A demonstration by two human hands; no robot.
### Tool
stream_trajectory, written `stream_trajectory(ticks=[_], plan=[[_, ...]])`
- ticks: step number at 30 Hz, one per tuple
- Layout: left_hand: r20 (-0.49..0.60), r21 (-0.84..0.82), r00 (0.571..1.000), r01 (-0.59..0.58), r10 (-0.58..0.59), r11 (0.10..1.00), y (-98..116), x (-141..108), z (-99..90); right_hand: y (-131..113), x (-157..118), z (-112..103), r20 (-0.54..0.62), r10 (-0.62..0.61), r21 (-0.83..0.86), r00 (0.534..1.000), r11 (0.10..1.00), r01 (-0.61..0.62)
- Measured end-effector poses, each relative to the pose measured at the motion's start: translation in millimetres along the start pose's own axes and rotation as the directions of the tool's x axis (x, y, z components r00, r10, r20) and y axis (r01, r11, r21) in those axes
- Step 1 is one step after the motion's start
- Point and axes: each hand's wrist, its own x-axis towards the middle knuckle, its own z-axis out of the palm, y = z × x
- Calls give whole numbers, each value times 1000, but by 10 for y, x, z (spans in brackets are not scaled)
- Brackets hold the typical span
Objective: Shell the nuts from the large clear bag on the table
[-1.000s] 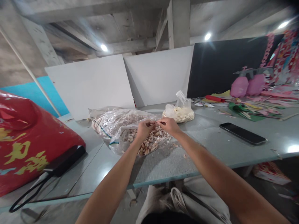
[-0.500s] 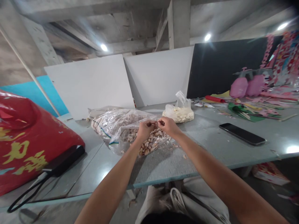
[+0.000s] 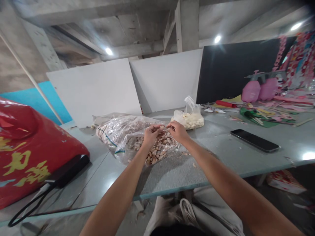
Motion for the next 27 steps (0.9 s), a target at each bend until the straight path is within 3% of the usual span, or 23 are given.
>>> stream_trajectory(ticks=[8, 14, 18, 27], plan=[[70, 214, 996, -66, 52, 975, -40, 20, -16, -44, 0, -12, 30, -21, 65, 999, 998, 19], [78, 353, 989, -143, 124, 925, -133, 52, -72, -70, 1, -23, 92, -7, -23, 996, 1000, 9], [85, 415, 982, -189, 168, 890, -177, 70, -92, -84, -4, 10, 74, 12, -108, 997, 994, -4], [75, 324, 988, -155, 138, 933, -164, 68, -80, -54, -5, 4, 61, 15, 7, 998, 1000, -16]])
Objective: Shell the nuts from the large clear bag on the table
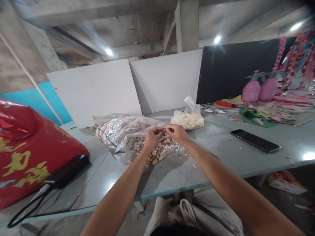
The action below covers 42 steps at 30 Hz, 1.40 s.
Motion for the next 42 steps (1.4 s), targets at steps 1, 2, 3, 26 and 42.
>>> stream_trajectory(ticks=[1, 2, 3, 26, 42], plan=[[-1, -1, 1000, -5, 5, 1000, 1, 1, -5, -6, -1, -10, 4, -14, 3, 1000, 1000, 14], [-2, 5, 1000, -9, 9, 1000, 1, 1, -9, -12, -1, -18, 11, -23, 0, 1000, 1000, 23], [0, 15, 1000, -11, 11, 1000, 0, 0, -12, -16, 0, -23, 19, -26, -11, 999, 1000, 26], [12, -96, 998, 68, -67, 993, 17, -17, 36, -5, 6, 48, -16, 43, -66, 999, 997, -44], [17, 181, 994, -111, 110, 977, 78, -15, -30, 3, 12, -36, 53, 61, 27, 997, 998, -63]])
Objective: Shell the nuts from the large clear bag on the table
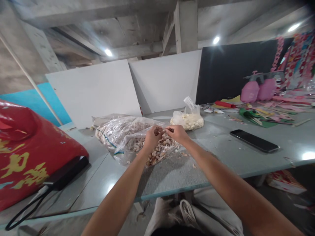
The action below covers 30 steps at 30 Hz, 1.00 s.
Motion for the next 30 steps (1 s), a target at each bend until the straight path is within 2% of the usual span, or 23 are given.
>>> stream_trajectory(ticks=[7, 11, 23, 30], plan=[[152, 318, 982, -155, 110, 936, 76, -9, -120, 93, 26, 8, 162, 22, -40, 987, 999, -15], [201, 414, 970, -209, 135, 886, 96, -7, -132, 74, 24, -13, 196, 28, -31, 980, 999, -22], [253, 422, 964, -185, 81, 888, 50, -1, -136, 110, 24, 46, 208, 45, -62, 977, 998, -32], [200, 401, 975, -169, 94, 900, 74, -6, -108, 95, 15, 111, 153, 46, -112, 987, 993, -29]])
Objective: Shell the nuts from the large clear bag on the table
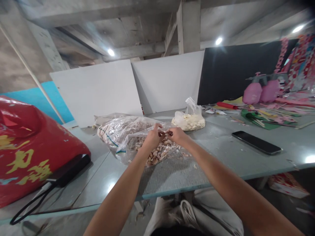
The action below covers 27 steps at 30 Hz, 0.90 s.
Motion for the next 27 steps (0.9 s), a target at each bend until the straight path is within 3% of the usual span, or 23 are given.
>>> stream_trajectory(ticks=[11, 17, 24, 27], plan=[[-48, -114, 999, -27, 22, 993, 14, -10, 90, -190, -35, -9, -111, 128, -132, 985, 981, -143], [-91, -108, 996, -9, -1, 994, 75, 20, 159, -73, -40, -17, -150, 87, -57, 985, 994, -96], [-85, -71, 995, 41, -47, 997, 125, 9, 154, -22, -13, 21, -187, 194, 52, 963, 981, -188], [-99, -130, 993, 55, -68, 990, 123, 5, 153, -9, -2, 21, -187, 222, 126, 957, 972, -201]])
